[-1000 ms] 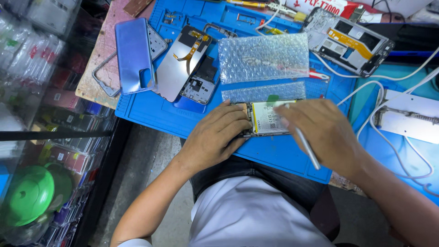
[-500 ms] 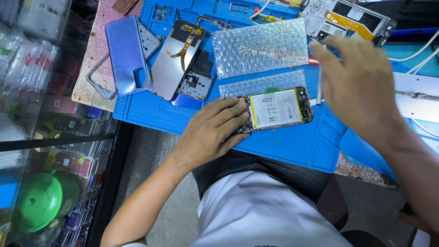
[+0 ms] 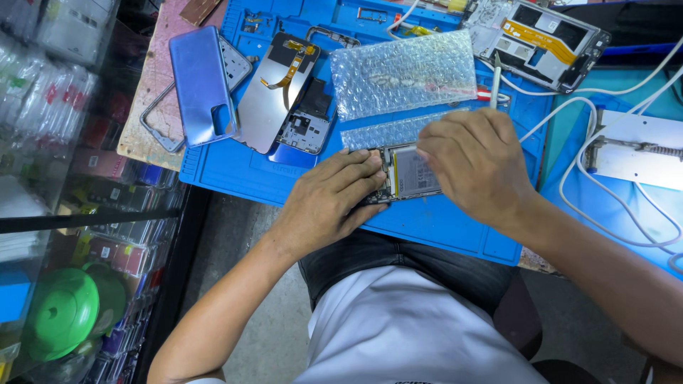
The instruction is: The person disassembles a mobile phone by removing the back panel and internal components, then reassembles it by connecting internal cables and reattaching the screen and battery before securing the back cover.
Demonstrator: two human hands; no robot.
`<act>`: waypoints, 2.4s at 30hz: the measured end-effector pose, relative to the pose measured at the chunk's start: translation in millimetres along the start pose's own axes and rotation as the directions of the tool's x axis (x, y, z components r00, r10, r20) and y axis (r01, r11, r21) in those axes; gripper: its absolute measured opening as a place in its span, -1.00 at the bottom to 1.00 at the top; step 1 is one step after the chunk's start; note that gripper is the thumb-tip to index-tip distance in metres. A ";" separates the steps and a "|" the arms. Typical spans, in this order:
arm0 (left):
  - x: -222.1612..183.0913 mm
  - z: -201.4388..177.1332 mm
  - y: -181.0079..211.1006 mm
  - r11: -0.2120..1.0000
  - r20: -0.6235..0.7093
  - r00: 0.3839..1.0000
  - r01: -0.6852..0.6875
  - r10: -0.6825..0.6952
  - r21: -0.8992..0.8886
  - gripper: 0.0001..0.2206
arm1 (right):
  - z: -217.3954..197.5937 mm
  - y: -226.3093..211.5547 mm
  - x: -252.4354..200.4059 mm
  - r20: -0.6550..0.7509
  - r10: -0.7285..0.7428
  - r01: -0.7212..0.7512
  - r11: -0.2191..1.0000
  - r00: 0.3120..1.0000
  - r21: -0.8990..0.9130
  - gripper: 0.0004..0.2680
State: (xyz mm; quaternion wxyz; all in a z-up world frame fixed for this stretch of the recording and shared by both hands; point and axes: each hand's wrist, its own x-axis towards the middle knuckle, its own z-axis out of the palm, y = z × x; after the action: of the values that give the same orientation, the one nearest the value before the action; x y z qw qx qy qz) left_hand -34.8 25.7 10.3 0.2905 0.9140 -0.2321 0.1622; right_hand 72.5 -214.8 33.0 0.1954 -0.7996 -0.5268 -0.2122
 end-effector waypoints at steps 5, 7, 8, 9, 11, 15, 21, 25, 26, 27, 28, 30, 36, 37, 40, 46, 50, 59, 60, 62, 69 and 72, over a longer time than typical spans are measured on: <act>-0.7 1.6 -0.9 0.999 -0.057 0.998 -0.020 0.019 -0.031 -0.63 | -6.2 9.1 0.2 -0.015 0.183 -0.182 0.981 0.983 0.062 -0.89; -2.0 1.9 -0.1 0.999 -0.078 0.997 -0.018 0.014 -0.050 -0.63 | -1.2 28.3 16.5 -0.022 0.311 -0.311 0.950 0.950 -0.005 -0.90; -2.4 2.3 0.8 0.999 -0.086 0.996 -0.012 0.008 -0.051 -0.63 | 5.9 40.3 29.9 -0.022 0.327 -0.324 0.942 0.945 0.087 -0.90; -2.3 2.2 1.6 0.998 -0.086 0.996 -0.014 0.010 -0.055 -0.63 | 14.6 51.6 44.0 -0.023 0.352 -0.343 0.923 0.936 0.174 -0.90; -1.3 1.1 4.2 0.998 -0.102 0.995 -0.011 0.004 -0.062 -0.64 | 34.2 64.4 68.5 -0.085 0.312 -0.302 0.947 0.946 0.112 -0.91; 2.3 0.0 8.6 0.996 -0.134 0.991 0.002 -0.014 -0.087 -0.64 | 43.8 62.1 86.2 -0.134 0.227 -0.230 0.973 0.965 -0.003 -0.83; 2.3 -3.0 5.2 0.990 -0.092 0.995 0.011 -0.024 -0.144 -0.65 | -32.2 15.1 14.3 0.243 0.245 -0.227 0.969 0.939 -0.100 -0.81; 3.2 -5.1 1.6 0.986 -0.074 0.996 0.040 -0.053 -0.163 -0.65 | -60.8 10.9 -22.9 0.307 0.272 -0.226 0.958 0.912 -0.178 -0.76; 3.8 -6.1 1.2 0.984 -0.070 0.996 0.049 -0.061 -0.169 -0.66 | -63.6 14.0 -26.7 0.296 0.270 -0.228 0.959 0.916 -0.169 -0.80; 5.7 -7.4 0.3 0.983 -0.059 0.997 0.047 -0.058 -0.177 -0.67 | -64.6 15.7 -30.2 0.279 0.280 -0.240 0.956 0.919 -0.167 -0.83; 7.2 -8.5 0.7 0.981 -0.062 0.995 0.061 -0.073 -0.182 -0.67 | -64.1 18.4 -32.0 0.272 0.253 -0.213 0.962 0.928 -0.169 -0.84; 10.3 -9.4 2.2 0.978 -0.067 0.993 0.080 -0.095 -0.194 -0.68 | -63.6 25.4 -34.3 0.255 0.206 -0.163 0.970 0.945 -0.179 -0.83; 10.4 -7.2 2.3 0.975 -0.083 0.991 0.084 -0.103 -0.203 -0.68 | -52.3 38.4 -41.4 0.279 0.102 -0.033 0.969 0.955 -0.243 -0.85; 10.0 -6.8 1.5 0.973 -0.093 0.990 0.084 -0.106 -0.216 -0.69 | -50.3 40.1 -42.2 0.269 0.076 -0.003 0.965 0.960 -0.263 -0.85; 7.0 -3.5 1.1 0.966 -0.107 0.986 0.098 -0.126 -0.240 -0.70 | -48.2 40.5 -47.7 0.256 0.004 0.084 0.939 0.967 -0.333 -0.85; 8.2 -5.1 2.6 0.980 -0.124 0.989 0.061 -0.085 -0.190 -0.69 | -46.6 37.6 -52.2 0.264 -0.056 0.184 0.853 0.963 -0.488 -0.83; 7.1 -4.4 2.7 0.984 -0.112 0.992 0.039 -0.058 -0.172 -0.69 | -44.8 37.3 -59.2 0.313 -0.016 0.193 0.816 0.950 -0.544 -0.84; -5.7 -8.6 -0.5 0.980 -0.022 0.994 0.104 -0.110 -0.169 -0.49 | -46.8 29.3 -47.1 0.335 0.105 0.086 0.857 0.936 -0.508 -0.74; -4.8 -8.7 0.8 0.985 -0.015 0.994 0.105 -0.108 -0.138 -0.43 | -48.6 24.2 -43.2 0.332 0.118 0.085 0.837 0.936 -0.540 -0.70; -6.0 -13.7 4.9 0.983 -0.038 0.989 0.136 -0.142 -0.126 -0.30 | -53.8 15.6 -32.5 0.293 0.164 -0.013 0.890 0.942 -0.455 -0.64; -2.7 -30.4 9.5 0.976 0.056 0.974 0.218 -0.219 0.013 -0.20 | -39.1 -19.3 -2.1 0.305 0.166 -0.200 0.976 0.938 0.083 -0.53; 6.4 -36.2 8.2 0.977 0.061 0.977 0.201 -0.205 0.076 -0.28 | -22.3 -18.8 7.0 0.364 0.086 -0.131 0.986 0.927 0.100 -0.44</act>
State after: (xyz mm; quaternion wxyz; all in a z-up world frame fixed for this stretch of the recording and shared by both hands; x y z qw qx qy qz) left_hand -39.6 39.7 44.9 0.2654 0.9475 -0.1415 0.1084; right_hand 54.6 -214.6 57.1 0.1563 -0.8392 -0.5206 -0.0190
